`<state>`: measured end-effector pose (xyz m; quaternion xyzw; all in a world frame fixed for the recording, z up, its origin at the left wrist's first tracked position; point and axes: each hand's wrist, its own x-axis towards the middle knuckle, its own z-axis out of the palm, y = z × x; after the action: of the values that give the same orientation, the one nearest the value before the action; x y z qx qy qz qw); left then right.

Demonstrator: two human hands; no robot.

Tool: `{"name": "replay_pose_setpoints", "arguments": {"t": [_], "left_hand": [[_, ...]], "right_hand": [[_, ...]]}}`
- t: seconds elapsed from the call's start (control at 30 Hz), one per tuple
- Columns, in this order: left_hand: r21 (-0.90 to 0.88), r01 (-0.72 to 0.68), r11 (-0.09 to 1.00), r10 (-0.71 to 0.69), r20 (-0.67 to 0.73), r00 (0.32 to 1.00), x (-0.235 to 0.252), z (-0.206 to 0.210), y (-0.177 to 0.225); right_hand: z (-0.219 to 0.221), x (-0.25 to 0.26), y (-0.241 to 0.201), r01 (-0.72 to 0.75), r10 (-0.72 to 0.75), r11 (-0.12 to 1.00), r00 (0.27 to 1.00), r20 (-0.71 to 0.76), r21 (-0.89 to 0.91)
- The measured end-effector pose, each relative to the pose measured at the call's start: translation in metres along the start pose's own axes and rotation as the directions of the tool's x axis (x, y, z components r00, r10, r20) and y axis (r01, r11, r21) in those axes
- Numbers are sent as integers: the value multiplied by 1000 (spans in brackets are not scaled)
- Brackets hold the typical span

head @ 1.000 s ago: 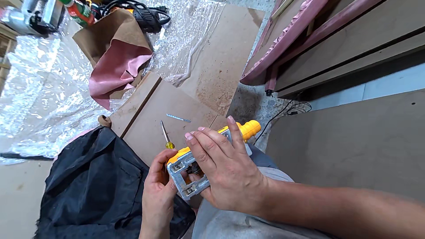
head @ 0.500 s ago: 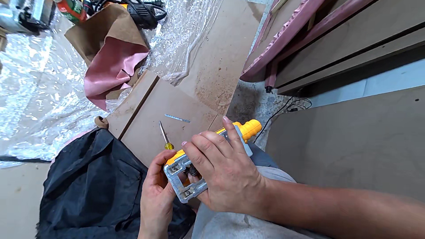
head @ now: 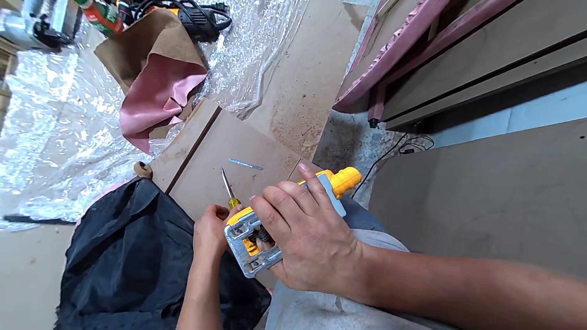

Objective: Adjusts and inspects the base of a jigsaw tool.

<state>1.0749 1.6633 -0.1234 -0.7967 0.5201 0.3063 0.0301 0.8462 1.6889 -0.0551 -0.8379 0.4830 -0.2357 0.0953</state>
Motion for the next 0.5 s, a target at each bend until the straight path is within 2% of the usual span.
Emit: {"name": "replay_pose_setpoints", "arguments": {"t": [0.07,0.13,0.2,0.3,0.37,0.43,0.5], "left_hand": [[79,15,997,-22,93,995,17,1,4],[156,-41,987,20,132,991,28,0,12],[170,-71,983,61,59,996,30,1,15],[-72,-106,992,92,-178,980,17,-12,9],[-237,-218,947,151,-271,951,-9,-34,-3],[-302,-339,891,249,-298,922,-48,-58,-21],[-311,-423,851,358,-244,901,-92,-83,-38]], "right_hand": [[-1,-1,1,4,-4,1000,1000,0,14],[-1,-1,2,10,-10,1000,1000,-1,19],[-1,-1,1,7,-7,1000,1000,2,24],[-2,1,2,8,-9,1000,1000,12,20],[-2,4,4,10,-10,1000,1000,17,22],[-3,7,5,6,-7,1000,999,37,20],[-3,10,6,4,-5,1000,999,39,28]]}}
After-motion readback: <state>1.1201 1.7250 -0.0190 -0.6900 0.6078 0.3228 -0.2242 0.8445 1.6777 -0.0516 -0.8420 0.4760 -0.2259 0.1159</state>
